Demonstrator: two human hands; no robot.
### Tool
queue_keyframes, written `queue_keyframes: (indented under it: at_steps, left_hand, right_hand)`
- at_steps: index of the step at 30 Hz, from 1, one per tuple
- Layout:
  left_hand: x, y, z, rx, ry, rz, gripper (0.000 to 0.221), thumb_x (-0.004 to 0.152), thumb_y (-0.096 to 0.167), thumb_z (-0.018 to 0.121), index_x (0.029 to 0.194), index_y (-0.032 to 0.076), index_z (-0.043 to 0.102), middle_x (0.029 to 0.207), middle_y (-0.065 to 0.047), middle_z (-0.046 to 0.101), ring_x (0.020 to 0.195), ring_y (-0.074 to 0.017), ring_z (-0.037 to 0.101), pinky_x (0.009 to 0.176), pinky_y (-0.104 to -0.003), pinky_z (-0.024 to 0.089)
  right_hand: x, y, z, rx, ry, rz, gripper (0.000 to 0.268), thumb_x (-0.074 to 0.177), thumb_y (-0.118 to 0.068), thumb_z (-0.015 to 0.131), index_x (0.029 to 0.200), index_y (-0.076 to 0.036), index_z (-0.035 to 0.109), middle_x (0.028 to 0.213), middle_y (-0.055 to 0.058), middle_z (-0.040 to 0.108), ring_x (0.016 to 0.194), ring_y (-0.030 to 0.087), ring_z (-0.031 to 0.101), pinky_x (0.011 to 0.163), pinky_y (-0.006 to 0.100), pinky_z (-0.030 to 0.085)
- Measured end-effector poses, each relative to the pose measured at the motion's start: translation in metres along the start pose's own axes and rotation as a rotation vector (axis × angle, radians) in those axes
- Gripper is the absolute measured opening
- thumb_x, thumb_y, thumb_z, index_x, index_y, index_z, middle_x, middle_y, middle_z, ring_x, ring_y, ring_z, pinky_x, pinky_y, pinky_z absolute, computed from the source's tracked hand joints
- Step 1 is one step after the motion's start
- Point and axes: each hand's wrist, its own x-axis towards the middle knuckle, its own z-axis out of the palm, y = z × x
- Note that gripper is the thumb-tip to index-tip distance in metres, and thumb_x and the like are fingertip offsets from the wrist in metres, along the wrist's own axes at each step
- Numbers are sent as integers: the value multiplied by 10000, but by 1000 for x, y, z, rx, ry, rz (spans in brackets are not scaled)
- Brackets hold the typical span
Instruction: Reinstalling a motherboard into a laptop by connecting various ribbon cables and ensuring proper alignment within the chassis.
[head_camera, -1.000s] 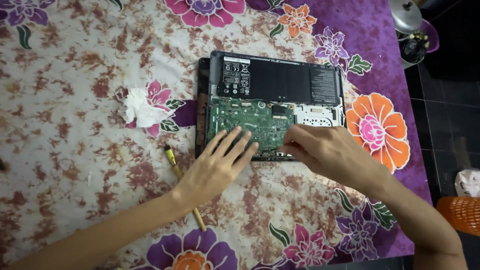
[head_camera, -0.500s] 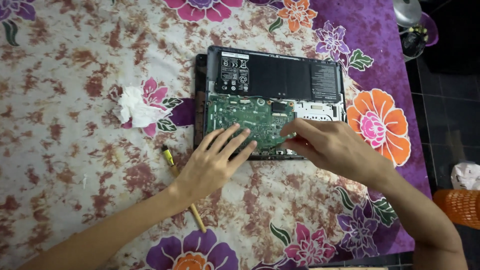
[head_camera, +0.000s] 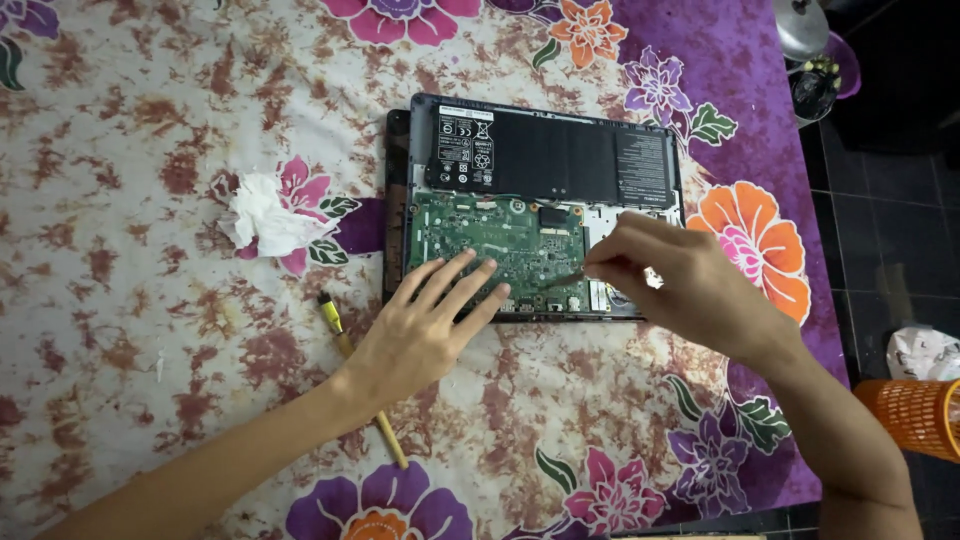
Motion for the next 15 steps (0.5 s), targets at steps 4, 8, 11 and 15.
queue_keyframes:
  at_steps: [4,8,11,15]
  left_hand:
    - [0,0,1,-17,9,-5,624,865,-139,410,1382,138,623,1329,-148,602,1334,-361,543,1073,-515,462]
    - [0,0,0,-8,-14,1,614,856,-134,456,1384,136,616,1346,-156,589,1346,-368,530,1086,-529,446]
    - [1,0,1,-14,-11,1,592,861,-126,466,1368,134,625,1344,-158,588,1345,-369,530,1087,-531,444]
    - [5,0,-7,-26,10,0,580,862,-130,457,1348,130,640,1320,-159,597,1323,-368,548,1074,-525,460]
  right_hand:
    - [5,6,-7,-39,99,18,83,897,27,758,941,-25,713,739,69,636,609,221,668,621,318,572]
    - [20,19,-4,-147,191,-57,87,951,49,750,992,-28,744,844,73,648,699,223,666,672,322,564]
    - [30,28,6,-182,200,-109,61,963,51,750,980,-7,741,866,91,642,703,236,657,668,339,565]
    - [35,32,14,-205,174,-116,30,978,11,735,983,-18,729,874,96,632,711,270,669,661,362,569]
